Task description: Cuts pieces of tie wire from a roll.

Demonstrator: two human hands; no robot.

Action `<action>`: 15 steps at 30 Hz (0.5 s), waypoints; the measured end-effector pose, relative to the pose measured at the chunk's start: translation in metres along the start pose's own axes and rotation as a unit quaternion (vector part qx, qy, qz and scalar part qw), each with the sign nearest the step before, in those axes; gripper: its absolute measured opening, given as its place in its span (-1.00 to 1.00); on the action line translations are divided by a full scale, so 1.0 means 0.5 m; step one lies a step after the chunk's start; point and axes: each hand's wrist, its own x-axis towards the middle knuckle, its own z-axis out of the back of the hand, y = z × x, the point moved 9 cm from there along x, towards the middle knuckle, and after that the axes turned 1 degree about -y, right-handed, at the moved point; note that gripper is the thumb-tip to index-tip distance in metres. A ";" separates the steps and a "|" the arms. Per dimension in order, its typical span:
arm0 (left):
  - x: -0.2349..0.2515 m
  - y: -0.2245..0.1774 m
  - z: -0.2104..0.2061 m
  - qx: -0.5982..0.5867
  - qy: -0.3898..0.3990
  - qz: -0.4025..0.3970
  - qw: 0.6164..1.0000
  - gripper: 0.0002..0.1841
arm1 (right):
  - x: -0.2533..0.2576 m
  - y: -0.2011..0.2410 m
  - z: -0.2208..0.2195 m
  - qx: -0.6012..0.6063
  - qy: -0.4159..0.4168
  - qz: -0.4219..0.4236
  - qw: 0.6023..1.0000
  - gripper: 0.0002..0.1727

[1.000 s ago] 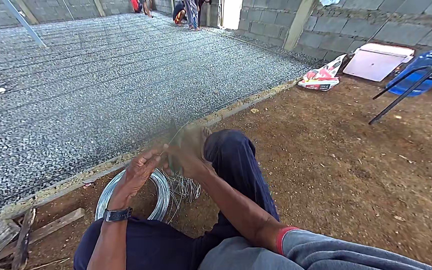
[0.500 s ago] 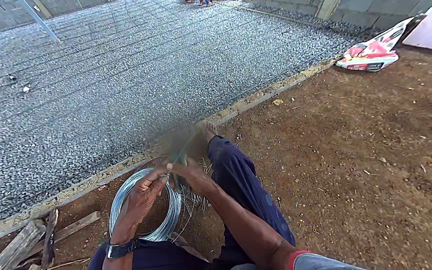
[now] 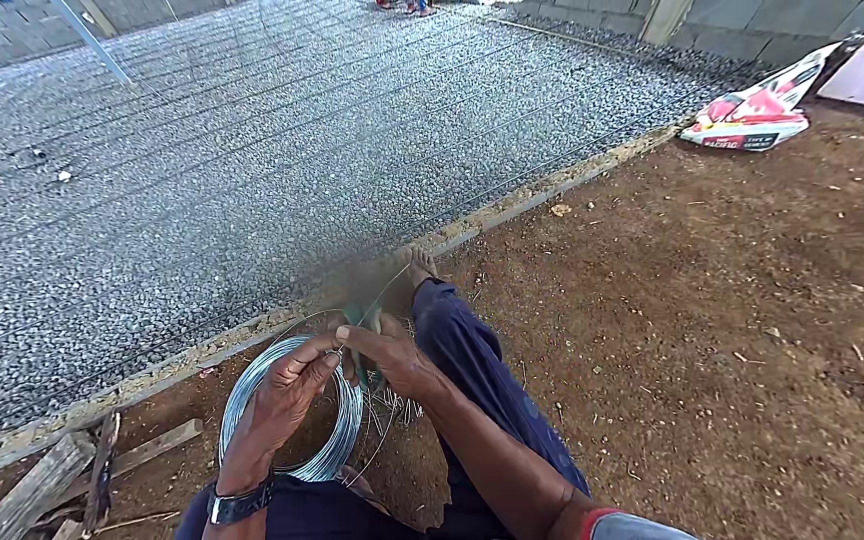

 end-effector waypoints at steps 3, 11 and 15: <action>0.003 0.002 -0.005 -0.020 0.002 0.002 1.000 -0.73 | -0.007 0.016 0.003 -0.037 -0.012 0.004 0.999 -0.64; 0.024 0.025 -0.009 -0.036 -0.013 0.005 0.999 -0.72 | 0.012 0.015 0.033 -0.055 -0.046 0.012 0.997 -0.65; 0.027 0.038 -0.003 -0.043 -0.014 0.010 0.999 -0.71 | 0.026 -0.002 0.038 -0.035 -0.046 0.012 0.998 -0.64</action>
